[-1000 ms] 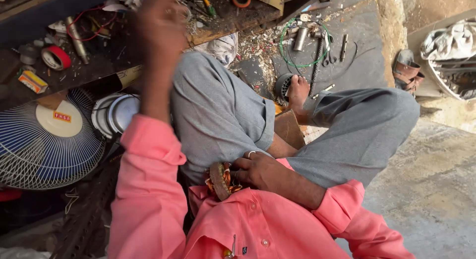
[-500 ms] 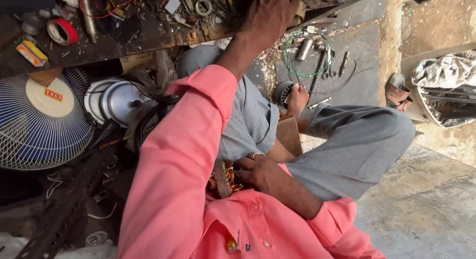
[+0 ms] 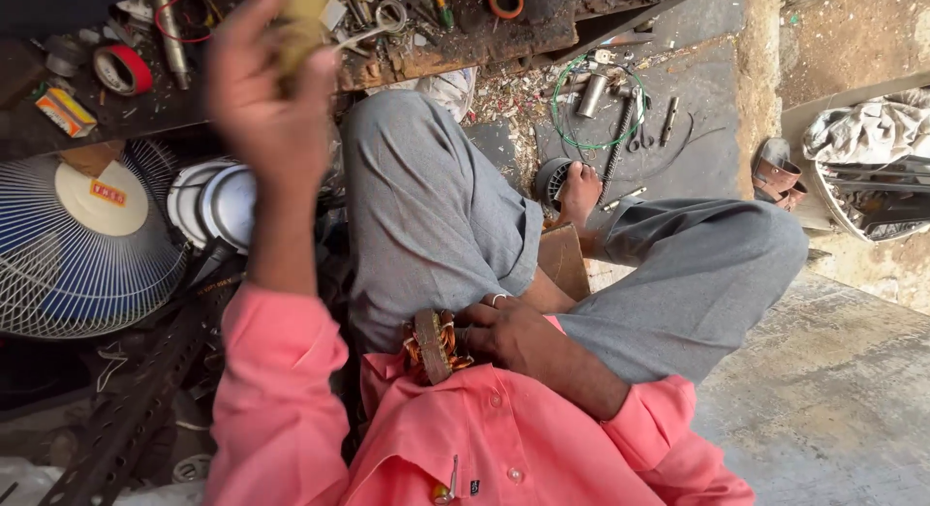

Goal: Repairing an electric motor stator by inspecting and winding copper coils while holding it for stability.

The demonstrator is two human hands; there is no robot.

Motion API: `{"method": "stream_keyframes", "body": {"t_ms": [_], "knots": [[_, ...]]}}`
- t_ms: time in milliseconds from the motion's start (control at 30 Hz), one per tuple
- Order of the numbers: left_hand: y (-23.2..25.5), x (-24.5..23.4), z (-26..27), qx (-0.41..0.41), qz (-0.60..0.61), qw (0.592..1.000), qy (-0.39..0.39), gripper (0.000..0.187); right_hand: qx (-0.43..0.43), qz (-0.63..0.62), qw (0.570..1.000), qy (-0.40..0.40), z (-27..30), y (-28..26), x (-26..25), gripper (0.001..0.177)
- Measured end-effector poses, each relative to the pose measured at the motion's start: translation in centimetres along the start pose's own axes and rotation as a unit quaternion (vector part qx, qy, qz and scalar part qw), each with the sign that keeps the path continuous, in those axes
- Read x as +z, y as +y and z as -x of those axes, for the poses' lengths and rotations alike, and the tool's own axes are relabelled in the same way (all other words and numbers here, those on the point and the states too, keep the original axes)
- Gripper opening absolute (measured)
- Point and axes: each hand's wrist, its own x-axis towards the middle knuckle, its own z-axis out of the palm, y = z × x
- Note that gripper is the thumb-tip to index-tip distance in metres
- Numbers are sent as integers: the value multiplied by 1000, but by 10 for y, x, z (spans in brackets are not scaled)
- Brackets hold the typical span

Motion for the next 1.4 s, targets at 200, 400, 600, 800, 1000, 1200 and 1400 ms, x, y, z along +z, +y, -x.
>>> {"method": "stream_keyframes", "body": {"t_ms": [200, 400, 600, 800, 1000, 1200, 1400], "knots": [[55, -50, 37, -286, 244, 921, 106, 42, 7, -9, 1000, -2, 1, -10, -12, 51], [34, -48, 95, -334, 173, 927, 15, 31, 57, -67, 996, -19, 3, -27, -33, 52], [86, -24, 73, -217, 146, 964, -51, 22, 26, 22, 991, 129, 0, -17, -39, 51], [143, 13, 45, -71, 24, 952, -298, 22, 10, -440, 852, 284, -22, -3, -28, 68], [122, 4, 63, -213, 92, 951, -203, 10, 95, -444, 780, 431, -5, 16, -38, 24], [97, -22, 70, -275, 83, 955, -78, 6, 45, -473, 684, 554, 35, 53, -63, 15], [83, -39, 75, -194, 98, 971, -103, 6, 72, -425, 724, 539, 53, 63, -44, 13]]}}
